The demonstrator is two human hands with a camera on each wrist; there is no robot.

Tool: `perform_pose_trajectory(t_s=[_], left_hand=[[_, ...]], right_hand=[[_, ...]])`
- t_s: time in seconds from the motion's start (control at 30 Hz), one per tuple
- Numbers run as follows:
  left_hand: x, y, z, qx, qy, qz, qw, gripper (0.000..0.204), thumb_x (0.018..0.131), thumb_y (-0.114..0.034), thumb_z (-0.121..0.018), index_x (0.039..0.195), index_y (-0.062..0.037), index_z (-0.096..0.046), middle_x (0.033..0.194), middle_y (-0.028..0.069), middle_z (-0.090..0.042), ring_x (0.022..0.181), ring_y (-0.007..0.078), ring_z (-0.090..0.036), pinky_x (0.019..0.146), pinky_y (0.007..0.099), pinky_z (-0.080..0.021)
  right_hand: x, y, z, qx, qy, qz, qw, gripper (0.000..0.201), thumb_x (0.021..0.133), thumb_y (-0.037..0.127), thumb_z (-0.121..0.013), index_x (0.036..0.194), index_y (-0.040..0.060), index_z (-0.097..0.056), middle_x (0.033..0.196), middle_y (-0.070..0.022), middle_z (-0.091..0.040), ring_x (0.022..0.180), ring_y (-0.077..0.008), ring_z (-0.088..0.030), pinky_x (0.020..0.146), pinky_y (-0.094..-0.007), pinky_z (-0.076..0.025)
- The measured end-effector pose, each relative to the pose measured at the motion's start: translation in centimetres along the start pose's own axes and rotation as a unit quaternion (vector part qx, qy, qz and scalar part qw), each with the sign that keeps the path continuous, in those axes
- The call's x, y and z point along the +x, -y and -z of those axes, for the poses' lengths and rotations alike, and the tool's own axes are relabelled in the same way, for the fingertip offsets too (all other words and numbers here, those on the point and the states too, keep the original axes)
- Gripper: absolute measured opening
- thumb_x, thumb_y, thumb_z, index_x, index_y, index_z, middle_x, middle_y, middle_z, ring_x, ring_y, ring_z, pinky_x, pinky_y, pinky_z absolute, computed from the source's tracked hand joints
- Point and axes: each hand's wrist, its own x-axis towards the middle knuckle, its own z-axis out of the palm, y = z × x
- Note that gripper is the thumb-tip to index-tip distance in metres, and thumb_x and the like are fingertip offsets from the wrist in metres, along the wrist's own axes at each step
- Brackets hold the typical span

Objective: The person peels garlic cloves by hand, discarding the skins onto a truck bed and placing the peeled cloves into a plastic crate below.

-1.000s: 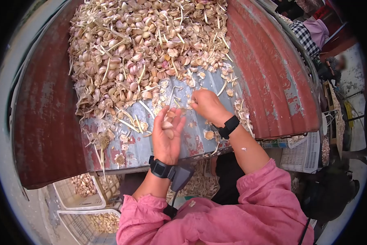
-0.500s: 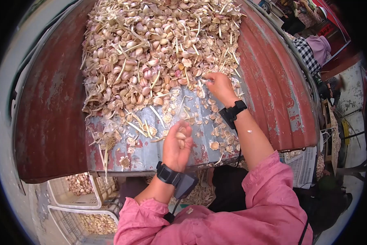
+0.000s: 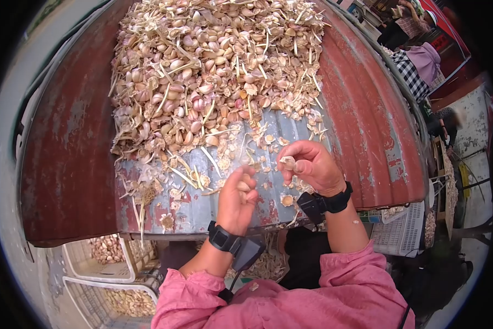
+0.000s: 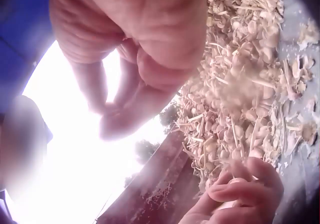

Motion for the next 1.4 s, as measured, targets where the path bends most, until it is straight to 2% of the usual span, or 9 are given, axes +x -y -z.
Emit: perform_pose_trajectory(t_s=[0.2,0.23,0.5,0.83,0.9,0.97,1.1,1.17,1.4], left_hand=[[0.1,0.5,-0.1,0.010,-0.008,0.016,1.000,0.014,0.086,-0.013,-0.047,0.095,-0.0028,-0.050,0.087,0.0092,-0.056,0.062,0.0114,-0.053,0.043,0.0182,-0.037],[0.1,0.6,-0.2,0.006,-0.003,0.017,1.000,0.014,0.086,-0.013,-0.047,0.094,-0.0028,-0.050,0.088,0.0092,-0.056,0.062,0.0114,-0.053,0.043,0.0184,-0.037],[0.1,0.7,-0.5,0.001,0.004,0.026,1.000,0.014,0.085,-0.014,-0.047,0.093,-0.0030,-0.049,0.089,0.0091,-0.055,0.062,0.0120,-0.053,0.044,0.0189,-0.038],[-0.4,0.9,-0.6,0.032,0.011,0.027,0.999,0.019,0.087,-0.018,-0.046,0.097,-0.0026,-0.050,0.091,0.0095,-0.054,0.066,0.0123,-0.053,0.051,0.0209,-0.043],[-0.7,1.1,-1.5,0.051,0.010,0.031,0.998,0.021,0.087,-0.019,-0.046,0.099,-0.0026,-0.050,0.092,0.0095,-0.055,0.069,0.0129,-0.054,0.054,0.0219,-0.045],[-1.4,1.0,-2.5,0.062,0.023,0.059,0.996,0.030,0.086,-0.025,-0.046,0.106,-0.0031,-0.051,0.095,0.0080,-0.056,0.083,0.0144,-0.056,0.067,0.0248,-0.046],[-1.2,0.7,-2.8,-0.001,0.074,0.048,0.996,0.031,0.087,-0.026,-0.045,0.105,-0.0013,-0.051,0.097,0.0087,-0.056,0.086,0.0162,-0.055,0.068,0.0270,-0.047],[-0.3,0.5,-1.2,-0.031,0.055,0.030,0.998,0.028,0.087,-0.024,-0.046,0.102,-0.0016,-0.051,0.097,0.0087,-0.056,0.086,0.0159,-0.055,0.066,0.0262,-0.047],[-0.1,-0.2,-0.7,-0.095,0.019,0.019,0.995,0.014,0.085,-0.016,-0.049,0.086,-0.0028,-0.053,0.093,0.0110,-0.056,0.083,0.0192,-0.058,0.062,0.0261,-0.049]], right_hand=[[-0.7,8.0,-9.1,0.022,0.432,0.154,0.888,0.016,0.078,0.005,-0.057,0.089,-0.0060,-0.052,0.071,-0.0106,-0.055,0.063,-0.0229,-0.055,0.060,-0.0295,-0.045],[-1.8,8.1,-9.2,0.103,0.412,0.155,0.892,0.013,0.077,-0.002,-0.056,0.083,-0.0145,-0.056,0.090,-0.0324,-0.053,0.072,-0.0348,-0.057,0.061,-0.0377,-0.050],[-3.9,6.5,-12.7,0.136,0.260,0.321,0.900,0.011,0.079,-0.004,-0.055,0.084,-0.0132,-0.059,0.087,-0.0239,-0.056,0.071,-0.0287,-0.059,0.058,-0.0291,-0.049],[-3.4,7.5,-10.5,0.092,0.337,0.320,0.881,0.011,0.078,-0.006,-0.055,0.085,-0.0142,-0.058,0.087,-0.0259,-0.056,0.071,-0.0307,-0.059,0.061,-0.0310,-0.050],[-3.4,8.8,-9.0,0.059,0.405,0.157,0.899,0.010,0.077,-0.007,-0.049,0.079,-0.0164,-0.053,0.085,-0.0326,-0.051,0.069,-0.0422,-0.054,0.058,-0.0438,-0.047],[-3.3,7.6,-9.3,-0.217,0.225,0.209,0.927,0.019,0.073,0.009,-0.060,0.091,0.0044,-0.055,0.079,-0.0055,-0.053,0.068,-0.0186,-0.054,0.059,-0.0267,-0.044],[0.0,1.4,-5.3,-0.574,-0.052,0.114,0.809,0.017,0.069,0.003,-0.065,0.085,0.0015,-0.061,0.078,-0.0084,-0.056,0.064,-0.0196,-0.056,0.059,-0.0240,-0.045],[1.7,-0.4,-3.3,-0.436,-0.043,0.050,0.898,0.015,0.073,0.005,-0.060,0.087,0.0015,-0.062,0.074,-0.0082,-0.056,0.065,-0.0180,-0.056,0.060,-0.0236,-0.045],[10.4,-5.4,7.6,-0.630,-0.127,0.032,0.765,0.019,0.070,0.009,-0.060,0.087,0.0010,-0.063,0.072,-0.0108,-0.058,0.064,-0.0212,-0.057,0.061,-0.0298,-0.045]])
